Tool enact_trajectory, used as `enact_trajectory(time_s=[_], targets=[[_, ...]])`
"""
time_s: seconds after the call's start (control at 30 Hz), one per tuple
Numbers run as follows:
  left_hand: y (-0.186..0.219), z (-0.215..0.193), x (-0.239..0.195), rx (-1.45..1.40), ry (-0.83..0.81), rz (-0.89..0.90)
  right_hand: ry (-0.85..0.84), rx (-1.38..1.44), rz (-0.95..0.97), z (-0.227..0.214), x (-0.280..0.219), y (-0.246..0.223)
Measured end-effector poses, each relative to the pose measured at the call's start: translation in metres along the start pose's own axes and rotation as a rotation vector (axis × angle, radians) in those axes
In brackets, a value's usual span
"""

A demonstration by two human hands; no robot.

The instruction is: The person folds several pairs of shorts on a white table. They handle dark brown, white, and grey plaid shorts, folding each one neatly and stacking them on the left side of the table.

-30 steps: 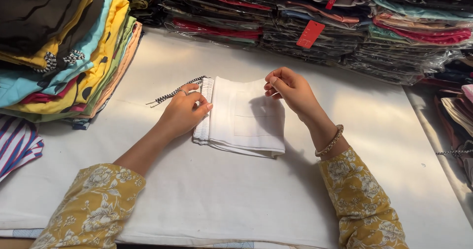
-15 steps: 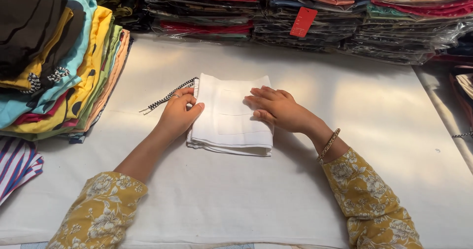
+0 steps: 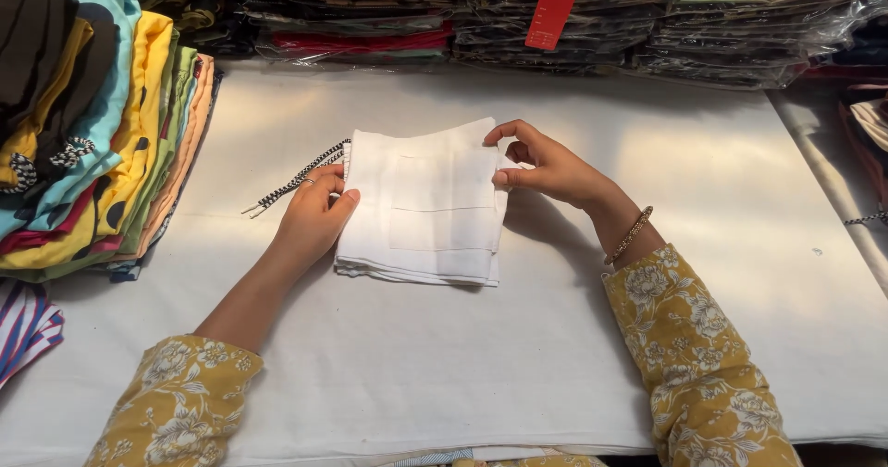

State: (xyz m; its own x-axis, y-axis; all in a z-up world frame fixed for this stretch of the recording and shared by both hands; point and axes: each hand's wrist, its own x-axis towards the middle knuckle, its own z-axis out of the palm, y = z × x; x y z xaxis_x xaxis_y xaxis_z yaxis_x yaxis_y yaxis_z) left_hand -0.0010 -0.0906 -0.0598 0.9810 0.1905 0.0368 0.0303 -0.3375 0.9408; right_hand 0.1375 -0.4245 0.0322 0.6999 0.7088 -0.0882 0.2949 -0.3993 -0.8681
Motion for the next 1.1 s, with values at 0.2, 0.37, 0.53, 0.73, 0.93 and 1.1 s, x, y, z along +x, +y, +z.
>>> enact_trajectory(time_s=[0.2,0.37,0.53,0.73,0.93,1.1], targets=[[0.003,0.0,0.001,0.039,0.014,0.024,0.147,0.351,0.053,0.003,-0.001,-0.003],[0.006,-0.001,-0.002,0.005,0.0,-0.003,0.043,0.642,-0.01,0.034,-0.006,-0.052],[0.012,-0.005,-0.004,0.022,0.005,-0.006,0.087,-0.064,-0.053,0.042,0.006,-0.017],[0.005,-0.006,0.001,-0.125,-0.027,-0.038,0.136,-0.315,-0.228,0.036,0.002,-0.022],[0.005,-0.009,0.002,-0.136,-0.019,-0.029,-0.183,-0.612,-0.279,0.053,0.001,-0.008],[0.009,-0.011,0.0,-0.155,0.027,-0.081,-0.173,-0.873,-0.186,0.074,0.001,-0.005]])
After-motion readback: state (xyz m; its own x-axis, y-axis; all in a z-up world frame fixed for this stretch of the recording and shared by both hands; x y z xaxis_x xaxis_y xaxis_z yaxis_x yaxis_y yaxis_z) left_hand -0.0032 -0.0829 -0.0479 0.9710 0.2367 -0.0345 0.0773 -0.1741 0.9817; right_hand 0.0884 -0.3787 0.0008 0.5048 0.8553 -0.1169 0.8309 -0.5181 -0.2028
